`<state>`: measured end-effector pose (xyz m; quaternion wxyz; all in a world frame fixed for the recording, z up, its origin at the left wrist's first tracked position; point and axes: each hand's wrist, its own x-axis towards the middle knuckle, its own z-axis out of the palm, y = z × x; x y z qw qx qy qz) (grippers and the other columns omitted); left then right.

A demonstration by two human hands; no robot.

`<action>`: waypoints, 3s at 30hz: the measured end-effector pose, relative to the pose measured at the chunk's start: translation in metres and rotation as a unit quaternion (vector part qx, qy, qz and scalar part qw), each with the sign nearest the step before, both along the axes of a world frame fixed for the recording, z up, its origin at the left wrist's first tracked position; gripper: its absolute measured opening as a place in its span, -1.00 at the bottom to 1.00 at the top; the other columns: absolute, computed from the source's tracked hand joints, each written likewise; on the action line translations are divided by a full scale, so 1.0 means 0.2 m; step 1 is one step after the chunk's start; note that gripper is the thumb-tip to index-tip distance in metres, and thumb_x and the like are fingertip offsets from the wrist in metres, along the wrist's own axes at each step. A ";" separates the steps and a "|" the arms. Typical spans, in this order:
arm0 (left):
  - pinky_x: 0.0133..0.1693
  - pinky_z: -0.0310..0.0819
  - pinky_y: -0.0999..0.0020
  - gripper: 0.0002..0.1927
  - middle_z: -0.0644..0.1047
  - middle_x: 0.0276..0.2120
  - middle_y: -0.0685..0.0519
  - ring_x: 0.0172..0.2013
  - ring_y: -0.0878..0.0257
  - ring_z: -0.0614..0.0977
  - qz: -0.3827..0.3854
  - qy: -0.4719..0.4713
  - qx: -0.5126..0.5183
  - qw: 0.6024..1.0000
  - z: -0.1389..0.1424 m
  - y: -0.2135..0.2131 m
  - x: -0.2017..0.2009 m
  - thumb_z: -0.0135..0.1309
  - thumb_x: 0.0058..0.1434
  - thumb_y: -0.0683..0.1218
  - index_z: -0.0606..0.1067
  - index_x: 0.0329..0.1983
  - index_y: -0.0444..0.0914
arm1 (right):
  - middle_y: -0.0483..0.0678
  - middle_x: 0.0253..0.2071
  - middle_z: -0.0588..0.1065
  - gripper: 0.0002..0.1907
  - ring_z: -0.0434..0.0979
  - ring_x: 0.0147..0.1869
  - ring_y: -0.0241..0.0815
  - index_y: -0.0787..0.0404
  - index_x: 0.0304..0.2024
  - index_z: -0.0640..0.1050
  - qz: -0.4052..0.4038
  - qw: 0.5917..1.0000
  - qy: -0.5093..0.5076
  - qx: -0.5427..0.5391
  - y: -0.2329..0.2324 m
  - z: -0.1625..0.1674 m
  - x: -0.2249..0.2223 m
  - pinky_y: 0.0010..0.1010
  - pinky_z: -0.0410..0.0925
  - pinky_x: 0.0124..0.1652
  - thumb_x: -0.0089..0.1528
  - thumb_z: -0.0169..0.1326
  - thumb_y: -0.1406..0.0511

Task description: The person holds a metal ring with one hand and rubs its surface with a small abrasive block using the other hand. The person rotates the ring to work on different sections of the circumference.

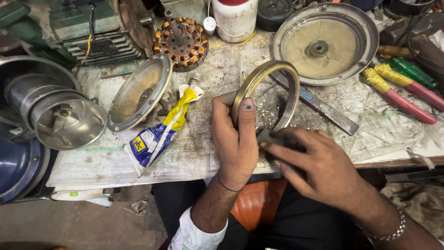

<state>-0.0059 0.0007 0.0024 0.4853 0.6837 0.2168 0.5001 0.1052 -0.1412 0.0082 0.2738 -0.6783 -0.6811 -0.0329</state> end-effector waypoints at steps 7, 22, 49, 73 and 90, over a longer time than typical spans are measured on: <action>-0.27 0.35 0.43 -0.71 0.40 -0.32 0.15 -0.32 0.42 0.38 0.001 -0.001 0.000 1.000 -0.01 0.00 0.00 -0.06 0.55 0.02 0.36 0.04 -0.32 | 0.07 0.09 0.49 -0.55 0.49 0.13 0.01 0.16 0.04 0.63 0.009 0.997 0.073 0.010 0.00 0.00 0.00 -0.15 0.38 0.09 0.09 0.20 0.22; -0.19 0.42 0.35 -0.73 0.44 -0.27 0.08 -0.26 0.34 0.44 0.027 0.012 0.031 0.999 -0.01 0.00 0.01 -0.06 0.55 0.00 0.37 0.04 -0.33 | 0.14 -0.22 0.49 -0.58 0.51 -0.20 0.07 0.10 -0.04 0.68 -0.144 0.989 0.008 -0.030 0.01 0.02 -0.02 -0.11 0.42 -0.20 0.05 0.31 0.17; -0.19 0.47 0.29 -0.73 0.47 -0.25 -0.01 -0.28 0.26 0.52 0.005 0.005 0.081 0.997 -0.03 -0.05 0.03 -0.05 0.56 -0.03 0.34 0.06 -0.36 | 0.05 -0.38 0.35 -0.57 0.35 -0.25 -0.01 0.20 0.03 0.66 -0.131 0.991 -0.014 -0.020 0.02 -0.06 -0.05 -0.21 0.29 -0.30 0.08 0.18 0.34; -0.51 0.16 0.54 -0.77 0.28 -0.49 0.22 -0.52 0.51 0.25 -0.157 -0.114 -0.186 0.963 0.01 0.06 -0.01 -0.08 0.54 0.00 0.33 -0.14 -0.26 | 0.09 -0.33 0.56 -0.69 0.59 -0.31 0.03 0.22 -0.17 0.69 -0.077 0.996 0.008 0.045 0.02 -0.05 0.01 -0.19 0.47 -0.30 0.07 0.31 0.23; -0.34 0.41 0.25 -0.69 0.45 -0.45 0.03 -0.42 0.25 0.51 -0.044 0.044 0.062 0.996 0.01 -0.01 -0.01 -0.09 0.54 0.06 0.35 -0.08 -0.31 | 0.04 -0.45 0.50 -0.69 0.52 -0.35 -0.02 0.27 -0.11 0.68 -0.034 0.993 0.116 -0.006 0.03 -0.06 0.03 -0.20 0.38 -0.31 0.10 0.20 0.29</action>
